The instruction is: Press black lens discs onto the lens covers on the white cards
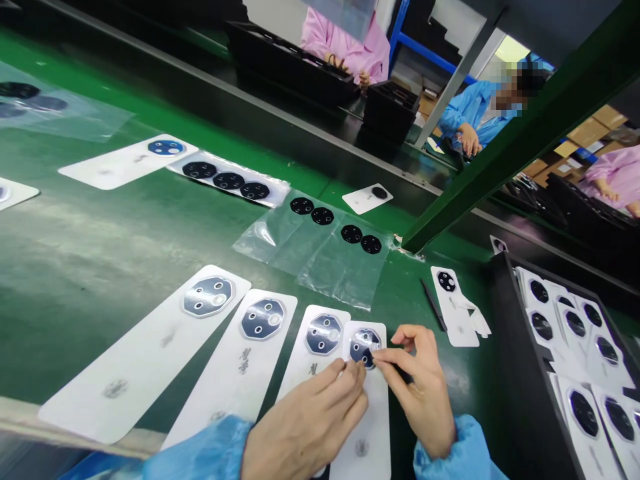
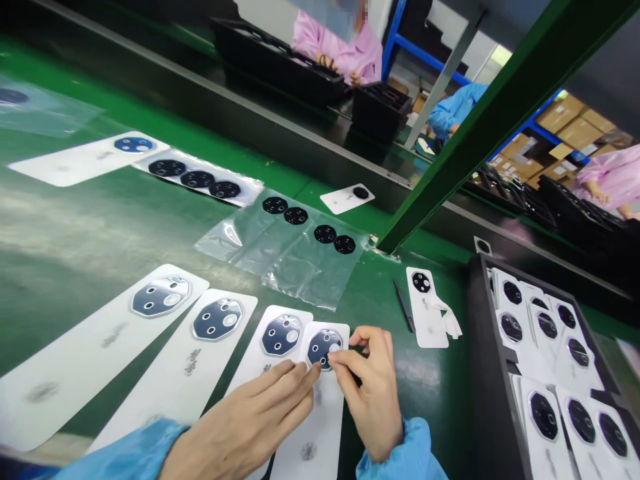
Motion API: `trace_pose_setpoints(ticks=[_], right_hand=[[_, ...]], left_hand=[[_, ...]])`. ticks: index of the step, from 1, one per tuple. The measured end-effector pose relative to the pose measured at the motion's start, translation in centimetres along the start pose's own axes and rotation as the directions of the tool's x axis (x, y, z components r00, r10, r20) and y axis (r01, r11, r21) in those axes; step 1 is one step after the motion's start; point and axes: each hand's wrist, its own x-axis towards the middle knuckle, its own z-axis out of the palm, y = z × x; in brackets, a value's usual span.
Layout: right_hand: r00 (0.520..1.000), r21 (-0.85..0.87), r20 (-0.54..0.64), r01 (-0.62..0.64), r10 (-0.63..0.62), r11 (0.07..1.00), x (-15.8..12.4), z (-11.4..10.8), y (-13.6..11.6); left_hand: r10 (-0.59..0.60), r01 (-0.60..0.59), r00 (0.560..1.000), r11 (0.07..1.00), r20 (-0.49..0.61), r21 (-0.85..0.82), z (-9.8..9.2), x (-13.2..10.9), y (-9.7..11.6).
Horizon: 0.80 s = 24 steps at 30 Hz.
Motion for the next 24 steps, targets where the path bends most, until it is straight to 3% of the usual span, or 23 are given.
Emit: trace_pose_setpoints(ticks=[5, 9, 15, 24], right_hand=[[0.991, -0.196, -0.012, 0.129, -0.134, 0.972, -0.18, 0.27, -0.58], [0.980, -0.237, 0.018, 0.196, -0.198, 0.952, -0.20, 0.71, -0.57], [0.998, -0.102, 0.062, -0.020, 0.027, 0.995, 0.28, 0.62, -0.13], [0.992, -0.006, 0.083, -0.100, 0.100, 0.995, 0.25, 0.72, 0.26]], left_hand=[[-0.006, 0.006, 1.000, 1.000, -0.020, 0.003, -0.17, -0.07, -0.10], [-0.008, 0.008, 0.999, 1.000, -0.031, 0.007, -0.21, -0.05, -0.11], [-0.008, 0.008, 1.000, 1.000, -0.008, 0.003, 0.05, -0.17, -0.12], [-0.051, 0.049, 0.997, 0.998, -0.060, -0.042, -0.07, -0.23, -0.34]])
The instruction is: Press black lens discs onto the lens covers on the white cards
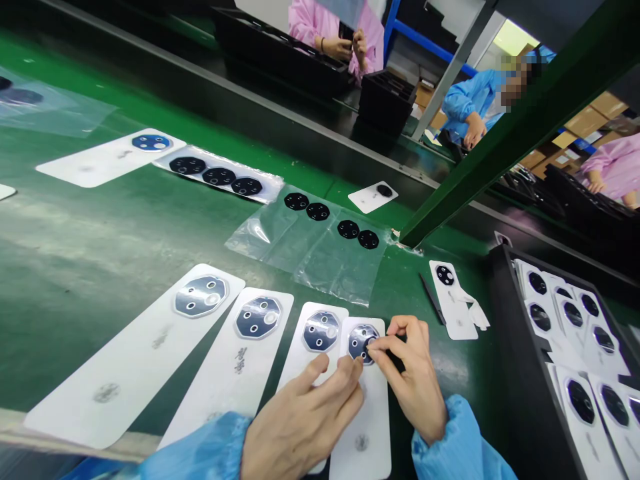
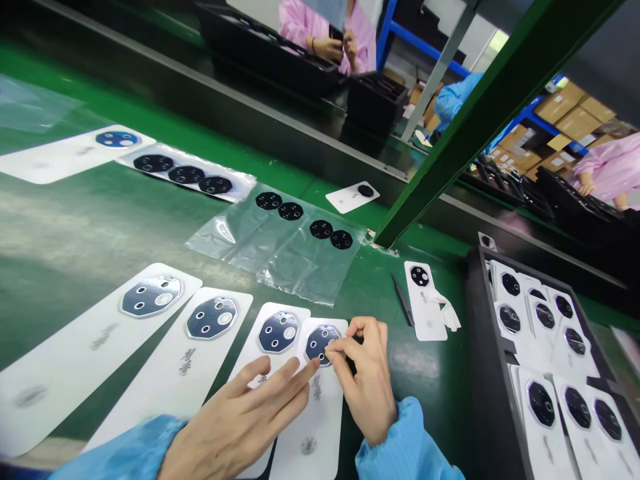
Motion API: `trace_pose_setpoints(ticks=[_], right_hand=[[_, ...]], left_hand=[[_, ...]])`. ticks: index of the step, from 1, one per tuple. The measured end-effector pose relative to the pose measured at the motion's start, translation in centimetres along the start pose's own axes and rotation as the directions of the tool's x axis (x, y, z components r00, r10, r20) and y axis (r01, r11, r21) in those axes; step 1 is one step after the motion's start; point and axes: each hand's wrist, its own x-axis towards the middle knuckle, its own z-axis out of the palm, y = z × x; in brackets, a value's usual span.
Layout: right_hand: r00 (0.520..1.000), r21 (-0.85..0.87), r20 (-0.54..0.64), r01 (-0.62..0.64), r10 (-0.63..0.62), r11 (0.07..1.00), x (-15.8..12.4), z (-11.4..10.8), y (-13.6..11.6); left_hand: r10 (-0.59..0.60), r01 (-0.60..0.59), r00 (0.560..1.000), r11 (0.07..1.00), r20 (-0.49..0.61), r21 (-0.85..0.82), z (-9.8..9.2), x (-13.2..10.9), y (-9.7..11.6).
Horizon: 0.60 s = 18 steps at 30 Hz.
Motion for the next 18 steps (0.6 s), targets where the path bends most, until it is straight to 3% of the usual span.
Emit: trace_pose_setpoints(ticks=[7, 14, 18], right_hand=[[1.000, -0.031, -0.015, 0.017, -0.017, 0.999, -0.05, -0.25, -0.11], [0.981, -0.193, -0.051, 0.172, -0.185, 0.966, -0.23, 0.09, -0.62], [0.985, -0.208, -0.056, 0.148, -0.163, 0.967, -0.24, 0.21, -0.75]], left_hand=[[0.006, -0.007, 0.999, 1.000, 0.043, 0.016, -0.10, -0.01, 0.16], [0.048, -0.049, 0.998, 0.999, 0.048, 0.016, 0.15, 0.01, 0.06], [0.047, -0.048, 0.996, 0.999, 0.069, 0.012, 0.11, -0.02, 0.08]])
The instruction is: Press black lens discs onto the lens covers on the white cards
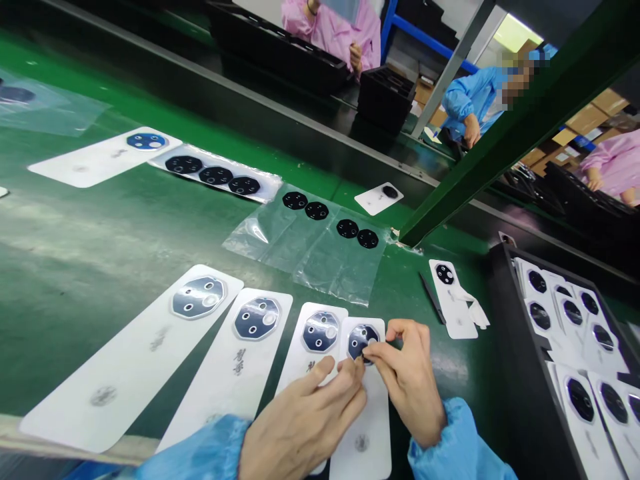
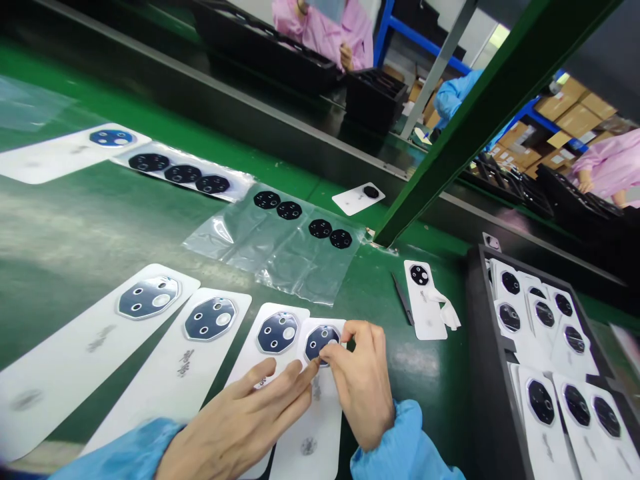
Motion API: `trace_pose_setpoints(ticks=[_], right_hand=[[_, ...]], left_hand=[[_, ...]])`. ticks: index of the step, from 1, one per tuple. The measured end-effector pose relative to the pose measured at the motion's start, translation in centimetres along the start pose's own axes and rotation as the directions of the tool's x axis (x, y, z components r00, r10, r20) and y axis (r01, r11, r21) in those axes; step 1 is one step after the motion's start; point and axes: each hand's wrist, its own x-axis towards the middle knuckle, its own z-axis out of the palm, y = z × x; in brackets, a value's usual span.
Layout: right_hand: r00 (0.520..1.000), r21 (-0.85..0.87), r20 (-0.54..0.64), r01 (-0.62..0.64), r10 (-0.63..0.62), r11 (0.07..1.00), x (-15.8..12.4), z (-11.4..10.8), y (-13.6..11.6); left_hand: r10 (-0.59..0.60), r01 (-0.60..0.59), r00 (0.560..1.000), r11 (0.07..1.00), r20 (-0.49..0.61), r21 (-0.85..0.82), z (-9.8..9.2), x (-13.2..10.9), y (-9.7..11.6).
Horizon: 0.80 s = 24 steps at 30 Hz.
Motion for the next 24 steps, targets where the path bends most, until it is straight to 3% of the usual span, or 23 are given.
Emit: trace_pose_setpoints(ticks=[5, 16, 24], right_hand=[[1.000, -0.074, -0.013, 0.019, -0.020, 0.997, -0.13, -0.08, -0.17], [0.999, -0.039, 0.030, -0.028, 0.029, 0.999, 0.32, -0.20, -0.67], [1.000, -0.125, -0.013, 0.009, -0.011, 0.992, 0.33, -0.14, -0.82]], left_hand=[[0.007, -0.007, 1.000, 1.000, -0.001, 0.015, -0.10, 0.07, 0.05], [0.003, -0.003, 1.000, 1.000, 0.003, 0.011, -0.22, 0.18, 0.03], [0.007, -0.007, 1.000, 1.000, 0.008, 0.016, -0.01, 0.06, 0.11]])
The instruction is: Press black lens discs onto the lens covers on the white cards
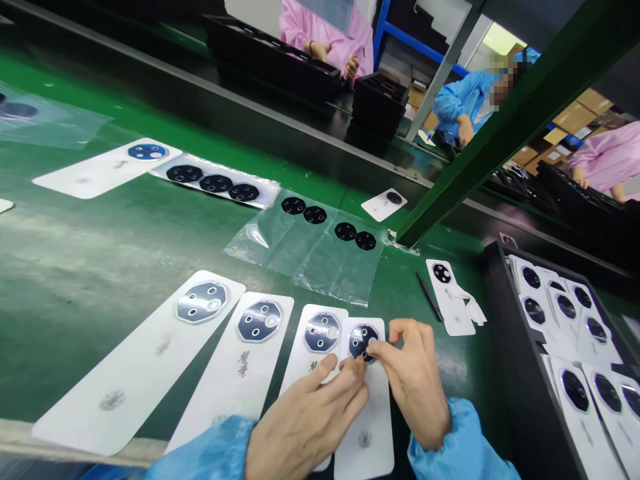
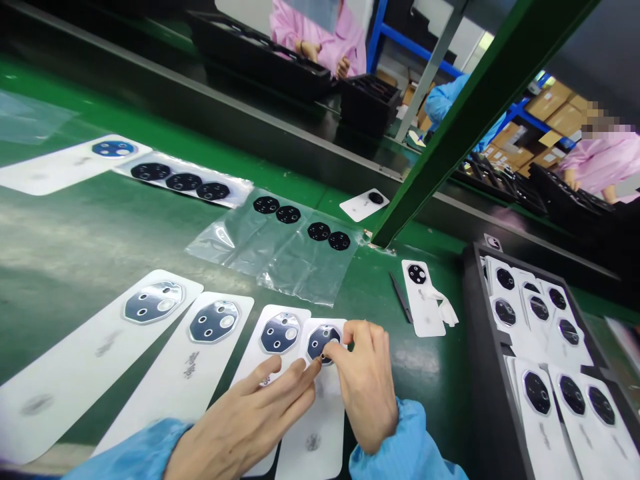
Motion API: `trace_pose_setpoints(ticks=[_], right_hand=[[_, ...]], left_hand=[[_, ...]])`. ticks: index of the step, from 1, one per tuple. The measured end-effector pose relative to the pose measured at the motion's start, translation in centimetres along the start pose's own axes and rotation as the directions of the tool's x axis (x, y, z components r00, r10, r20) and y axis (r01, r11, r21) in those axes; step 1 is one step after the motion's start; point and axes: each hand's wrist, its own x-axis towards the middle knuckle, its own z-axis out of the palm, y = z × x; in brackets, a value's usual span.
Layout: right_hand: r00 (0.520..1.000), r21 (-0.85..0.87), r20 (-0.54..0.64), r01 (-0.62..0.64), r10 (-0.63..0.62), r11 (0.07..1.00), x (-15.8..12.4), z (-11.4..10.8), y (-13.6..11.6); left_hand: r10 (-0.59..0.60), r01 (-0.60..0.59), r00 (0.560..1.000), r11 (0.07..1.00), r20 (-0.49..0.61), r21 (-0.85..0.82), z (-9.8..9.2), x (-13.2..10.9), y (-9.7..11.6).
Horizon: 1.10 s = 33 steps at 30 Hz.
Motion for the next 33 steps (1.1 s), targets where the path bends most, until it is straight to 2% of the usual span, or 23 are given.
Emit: trace_pose_setpoints(ticks=[10, 15, 21, 24, 33], right_hand=[[0.997, -0.036, -0.042, 0.070, -0.071, 0.997, -0.7, 0.4, 0.3], [0.999, -0.034, -0.052, 0.014, -0.016, 0.999, -0.5, -0.2, 0.0], [0.998, 0.085, 0.061, -0.026, 0.021, 0.996, 0.1, -0.2, 0.1], [0.996, 0.108, 0.073, -0.054, 0.046, 0.993, 0.4, -0.3, 0.1], [0.999, 0.003, 0.007, 0.038, -0.038, 0.999, -0.1, -0.2, -0.2]], left_hand=[[-0.010, 0.010, 1.000, 1.000, -0.005, 0.010, 0.0, 0.1, 0.0], [-0.012, 0.012, 1.000, 1.000, -0.017, -0.003, -0.3, 0.3, -0.2], [-0.015, 0.015, 1.000, 1.000, -0.021, 0.010, -0.5, 0.4, -0.2], [-0.007, 0.007, 1.000, 1.000, -0.018, 0.004, -0.4, 0.3, -0.2], [-0.015, 0.015, 1.000, 1.000, -0.024, 0.001, -0.2, 0.2, -0.1]])
